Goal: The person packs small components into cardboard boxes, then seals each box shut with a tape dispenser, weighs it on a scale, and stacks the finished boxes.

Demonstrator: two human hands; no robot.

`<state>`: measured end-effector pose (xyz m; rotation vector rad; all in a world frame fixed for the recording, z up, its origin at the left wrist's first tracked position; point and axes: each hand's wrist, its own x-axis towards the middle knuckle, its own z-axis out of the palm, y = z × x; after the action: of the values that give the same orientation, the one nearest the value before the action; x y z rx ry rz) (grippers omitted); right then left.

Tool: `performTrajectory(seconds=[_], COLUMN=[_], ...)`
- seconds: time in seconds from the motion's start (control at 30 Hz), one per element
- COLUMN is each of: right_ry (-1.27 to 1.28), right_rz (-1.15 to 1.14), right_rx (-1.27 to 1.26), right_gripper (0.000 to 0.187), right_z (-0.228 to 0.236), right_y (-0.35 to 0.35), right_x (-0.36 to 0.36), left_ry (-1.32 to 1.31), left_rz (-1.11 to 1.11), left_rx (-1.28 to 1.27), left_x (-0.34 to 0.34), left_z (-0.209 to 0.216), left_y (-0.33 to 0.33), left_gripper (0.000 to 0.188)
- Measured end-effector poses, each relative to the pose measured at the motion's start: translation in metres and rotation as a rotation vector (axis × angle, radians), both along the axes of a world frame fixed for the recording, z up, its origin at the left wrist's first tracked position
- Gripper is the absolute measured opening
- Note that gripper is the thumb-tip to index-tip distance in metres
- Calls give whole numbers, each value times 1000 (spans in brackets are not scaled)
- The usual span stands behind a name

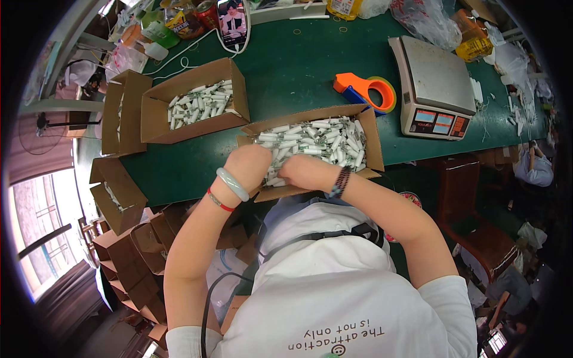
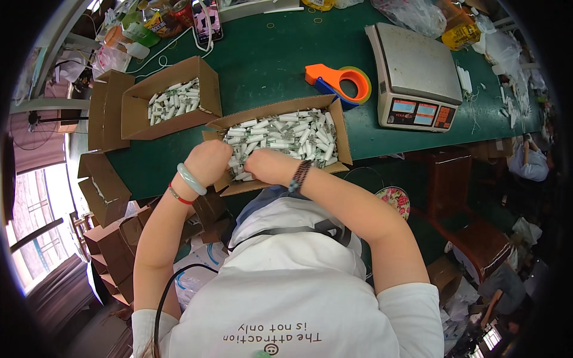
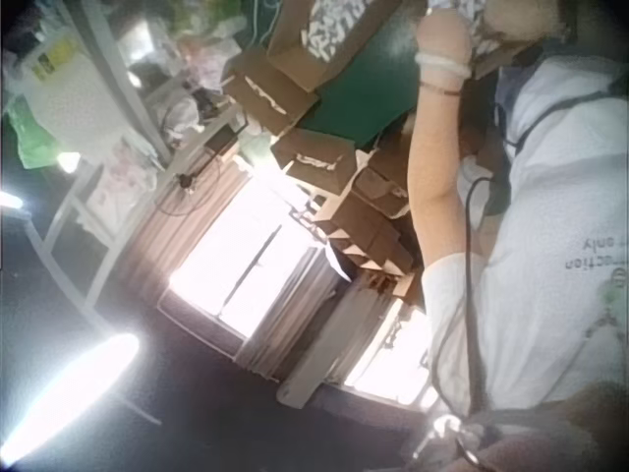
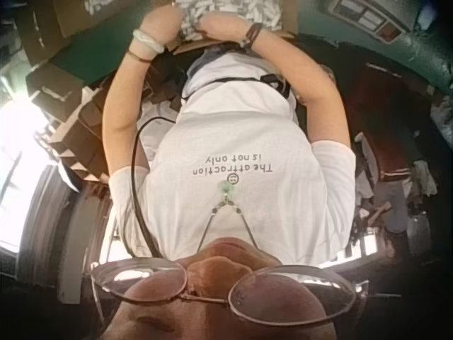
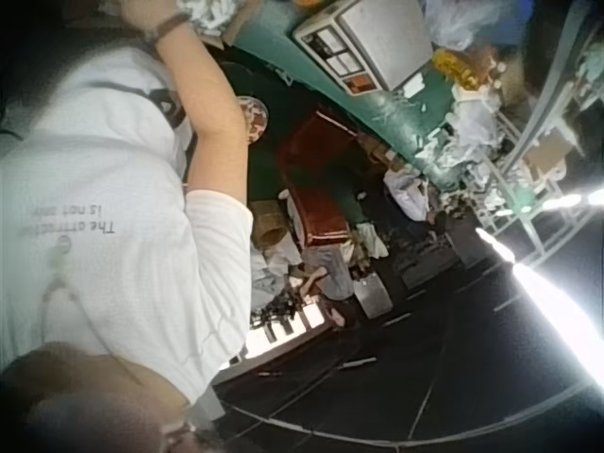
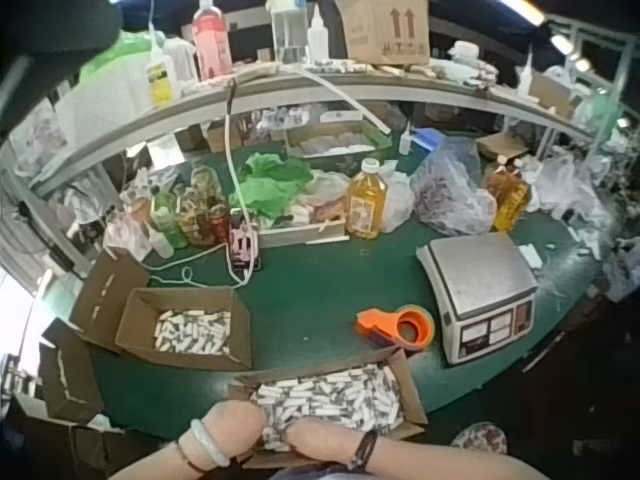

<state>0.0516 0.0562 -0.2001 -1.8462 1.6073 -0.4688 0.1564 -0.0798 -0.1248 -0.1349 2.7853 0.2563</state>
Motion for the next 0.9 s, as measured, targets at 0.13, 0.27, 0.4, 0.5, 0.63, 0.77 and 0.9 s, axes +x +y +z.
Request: performTrajectory(seconds=[0.13,0.27,0.4,0.5,0.63,0.77,0.9], right_ry=[-52,-22,76,163,477,614,521], right_rz=[-95,-308,-489,-488,-306,-163,-32], right_rx=[67,1,-56,-11,107,176,118], right_gripper=[17,16,14,11,6,9,9], right_z=[43,76,97,93,63,22,39], right_y=[38,73,93,101,93,78,77], right_x=[-41,-74,-92,-92,-74,-77,-91], left_ry=[-44,-100,-129,-80,56,128,98], left_rz=[20,30,104,84,109,109,69], left_rx=[1,153,213,225,339,449,563], left_x=[0,1,5,9,2,-20,-56], left_z=[-15,-41,-55,-51,-20,-10,-33], left_y=[18,25,31,31,22,43,76], left_gripper=[6,15,16,15,14,16,17])
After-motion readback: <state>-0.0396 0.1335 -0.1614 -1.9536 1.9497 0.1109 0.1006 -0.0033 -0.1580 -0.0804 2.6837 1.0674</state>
